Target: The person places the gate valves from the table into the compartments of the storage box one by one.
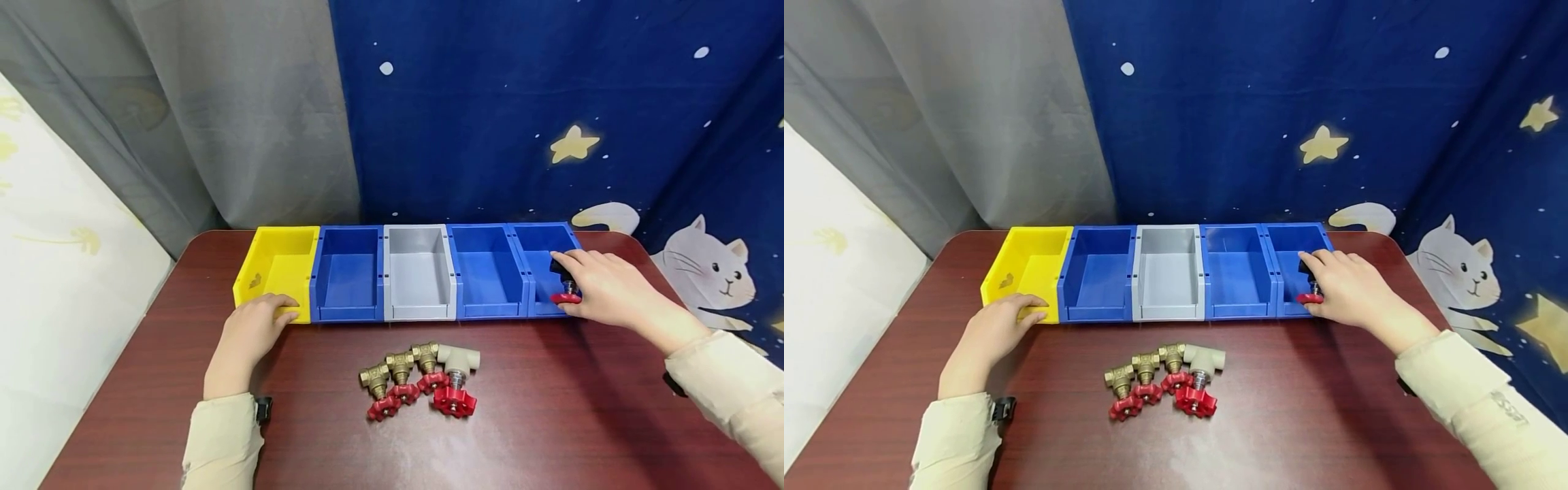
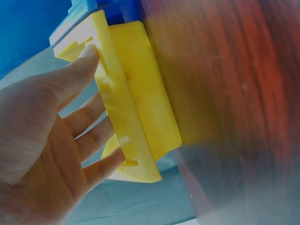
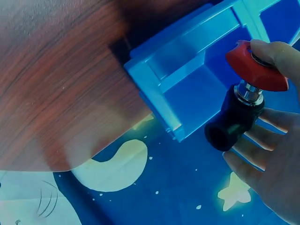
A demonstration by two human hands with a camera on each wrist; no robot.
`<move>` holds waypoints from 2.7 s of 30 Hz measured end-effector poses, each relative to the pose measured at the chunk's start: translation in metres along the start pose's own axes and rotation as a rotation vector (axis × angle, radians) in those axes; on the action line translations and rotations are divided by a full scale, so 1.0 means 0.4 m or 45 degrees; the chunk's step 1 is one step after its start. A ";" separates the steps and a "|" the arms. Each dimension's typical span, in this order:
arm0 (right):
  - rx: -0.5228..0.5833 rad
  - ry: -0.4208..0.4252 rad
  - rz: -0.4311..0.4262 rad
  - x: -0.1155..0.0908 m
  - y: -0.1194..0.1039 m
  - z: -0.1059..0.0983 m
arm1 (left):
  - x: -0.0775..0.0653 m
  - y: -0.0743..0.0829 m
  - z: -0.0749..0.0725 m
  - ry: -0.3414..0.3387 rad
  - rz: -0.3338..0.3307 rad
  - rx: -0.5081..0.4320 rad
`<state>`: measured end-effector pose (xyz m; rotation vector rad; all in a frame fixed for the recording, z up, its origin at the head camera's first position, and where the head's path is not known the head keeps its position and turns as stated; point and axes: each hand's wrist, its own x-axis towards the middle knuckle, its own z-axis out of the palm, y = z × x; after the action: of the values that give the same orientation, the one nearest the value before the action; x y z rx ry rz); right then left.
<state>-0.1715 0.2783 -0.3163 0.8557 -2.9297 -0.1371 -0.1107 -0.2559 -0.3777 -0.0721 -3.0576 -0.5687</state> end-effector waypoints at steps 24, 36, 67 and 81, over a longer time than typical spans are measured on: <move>0.024 -0.126 0.017 0.110 0.049 0.040 | 0.002 -0.003 0.005 0.016 0.018 0.002; 0.096 -0.254 0.014 0.152 0.060 0.071 | 0.000 -0.006 0.007 0.020 0.013 -0.002; 0.194 -0.384 -0.010 0.166 0.063 0.114 | -0.002 -0.001 0.008 0.033 0.009 0.011; 0.316 -0.466 0.053 0.176 0.062 0.124 | -0.002 -0.002 0.011 0.033 0.020 0.012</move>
<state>-0.2491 0.2642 -0.3589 0.8816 -3.3590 0.0850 -0.1101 -0.2552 -0.3820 -0.0877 -3.0319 -0.5497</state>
